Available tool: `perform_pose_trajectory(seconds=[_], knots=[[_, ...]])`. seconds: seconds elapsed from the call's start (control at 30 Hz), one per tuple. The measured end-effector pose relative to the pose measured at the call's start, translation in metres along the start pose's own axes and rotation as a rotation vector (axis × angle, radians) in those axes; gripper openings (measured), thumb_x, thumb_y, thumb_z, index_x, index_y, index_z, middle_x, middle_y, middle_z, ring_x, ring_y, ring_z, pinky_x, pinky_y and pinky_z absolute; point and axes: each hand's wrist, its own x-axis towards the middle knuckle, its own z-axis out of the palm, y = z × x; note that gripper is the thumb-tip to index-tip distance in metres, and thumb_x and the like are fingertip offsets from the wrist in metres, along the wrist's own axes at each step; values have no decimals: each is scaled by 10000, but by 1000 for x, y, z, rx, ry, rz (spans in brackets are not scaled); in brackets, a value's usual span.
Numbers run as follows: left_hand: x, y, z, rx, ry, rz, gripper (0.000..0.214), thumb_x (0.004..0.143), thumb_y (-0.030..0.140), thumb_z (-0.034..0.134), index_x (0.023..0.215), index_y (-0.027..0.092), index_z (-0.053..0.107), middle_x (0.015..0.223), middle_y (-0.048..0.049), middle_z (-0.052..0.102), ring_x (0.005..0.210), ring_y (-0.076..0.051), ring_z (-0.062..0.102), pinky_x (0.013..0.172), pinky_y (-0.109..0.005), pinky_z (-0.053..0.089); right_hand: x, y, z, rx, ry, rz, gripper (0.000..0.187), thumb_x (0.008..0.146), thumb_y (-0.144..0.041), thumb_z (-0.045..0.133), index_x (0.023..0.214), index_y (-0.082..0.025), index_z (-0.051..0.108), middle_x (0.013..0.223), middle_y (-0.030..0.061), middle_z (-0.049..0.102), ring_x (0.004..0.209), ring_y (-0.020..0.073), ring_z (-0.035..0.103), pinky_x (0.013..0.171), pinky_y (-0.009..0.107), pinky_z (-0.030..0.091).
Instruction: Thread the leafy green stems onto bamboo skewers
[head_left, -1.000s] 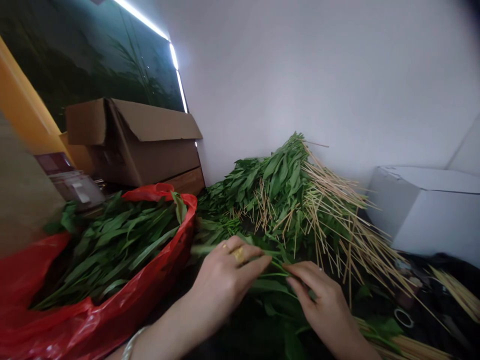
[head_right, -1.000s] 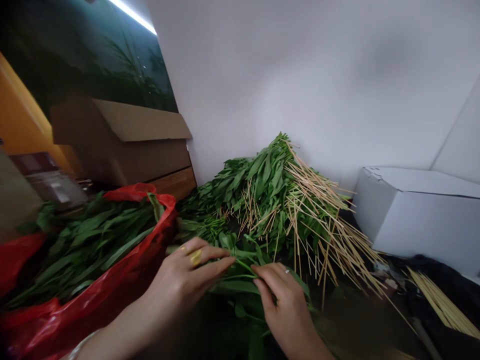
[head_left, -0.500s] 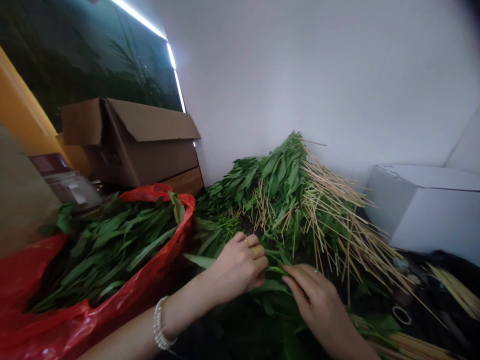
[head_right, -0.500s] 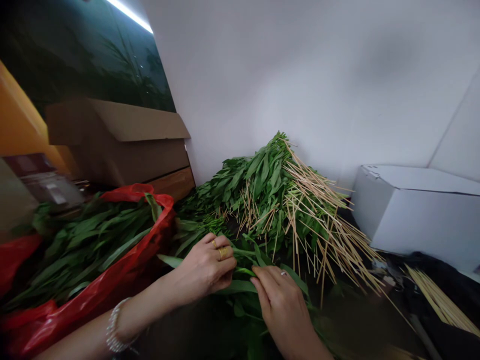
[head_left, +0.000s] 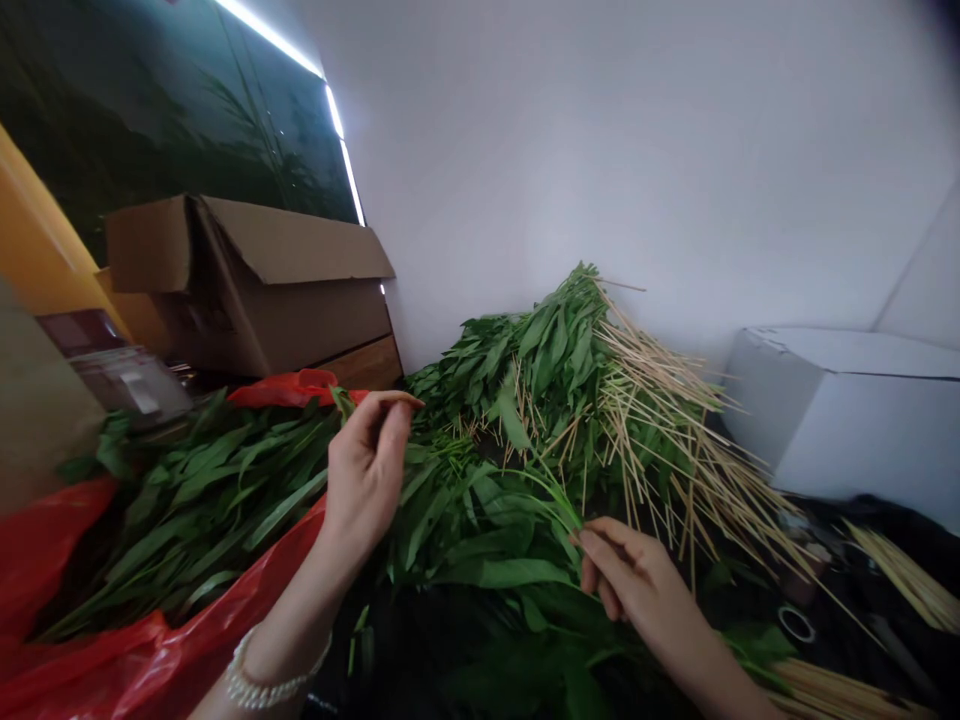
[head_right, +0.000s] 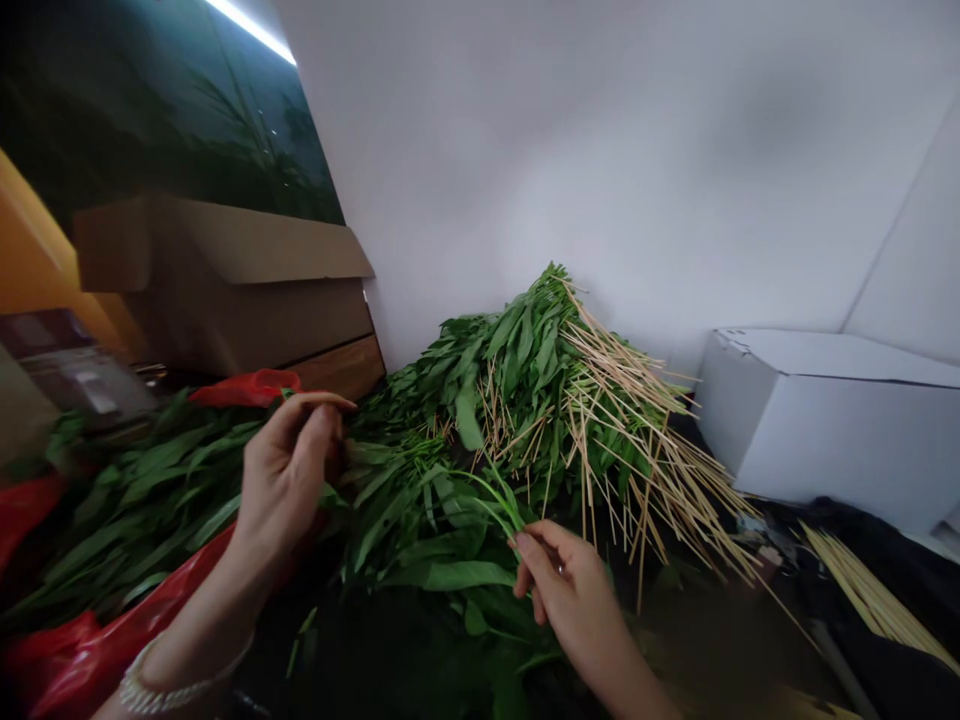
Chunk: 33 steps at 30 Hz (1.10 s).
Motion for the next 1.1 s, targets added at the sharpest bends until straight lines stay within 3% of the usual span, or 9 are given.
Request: perform_pose_trajectory(seconds=[0.07, 0.2, 0.37, 0.53, 0.83, 0.9, 0.97, 1.1], knots=[[-12, 8, 4, 113, -33, 170, 133, 876, 299, 551, 917, 206, 637, 742, 7, 567, 628, -116, 497, 597, -220, 402, 0, 0, 1, 21, -2, 8, 435, 822, -604, 504, 854, -176, 572, 567, -28, 577, 376, 76, 408, 397, 213, 253], [-34, 4, 28, 147, -251, 416, 153, 883, 205, 562, 954, 197, 698, 753, -21, 591, 689, -125, 558, 635, -221, 436, -1, 6, 1, -26, 16, -22, 414, 832, -577, 509, 887, -173, 581, 572, -26, 580, 394, 86, 428, 403, 217, 294], [-46, -15, 54, 291, -444, 562, 211, 907, 209, 535, 1043, 238, 694, 814, -25, 607, 689, -122, 576, 606, -217, 434, -3, 9, 3, -191, 66, -107, 348, 877, -528, 480, 886, -196, 583, 593, -22, 581, 442, 102, 457, 435, 222, 348], [-48, -18, 67, 461, -559, 691, 206, 923, 258, 512, 1077, 253, 650, 858, -21, 592, 724, -130, 574, 588, -214, 415, -5, 7, 6, -292, 80, -165, 307, 898, -485, 462, 825, -214, 585, 585, -19, 572, 478, 116, 485, 445, 215, 360], [-43, -13, 77, 517, -667, 943, 143, 908, 221, 490, 821, 167, 589, 773, -22, 550, 683, -158, 527, 556, -258, 391, -4, 9, 8, -272, 31, -140, 302, 903, -468, 451, 789, -209, 559, 558, -33, 560, 427, 96, 459, 409, 202, 327], [-45, -14, 80, 474, -686, 919, 121, 861, 200, 531, 752, 170, 574, 746, -16, 545, 679, -158, 524, 569, -256, 388, -4, 9, 9, -271, 28, -137, 310, 904, -466, 450, 772, -207, 558, 549, -36, 553, 424, 93, 461, 410, 200, 326], [-46, -17, 82, 384, -680, 811, 95, 814, 166, 553, 722, 174, 574, 723, -8, 538, 684, -153, 523, 601, -249, 396, -3, 8, 8, -261, 26, -139, 305, 901, -462, 459, 778, -203, 565, 545, -40, 552, 418, 89, 460, 415, 199, 326], [-29, -28, 79, 120, -484, 338, 120, 794, 130, 493, 722, 173, 580, 704, 2, 534, 688, -141, 519, 646, -239, 403, -3, 6, 5, -189, 7, -104, 321, 888, -481, 470, 783, -196, 576, 546, -44, 553, 408, 85, 454, 418, 202, 324]])
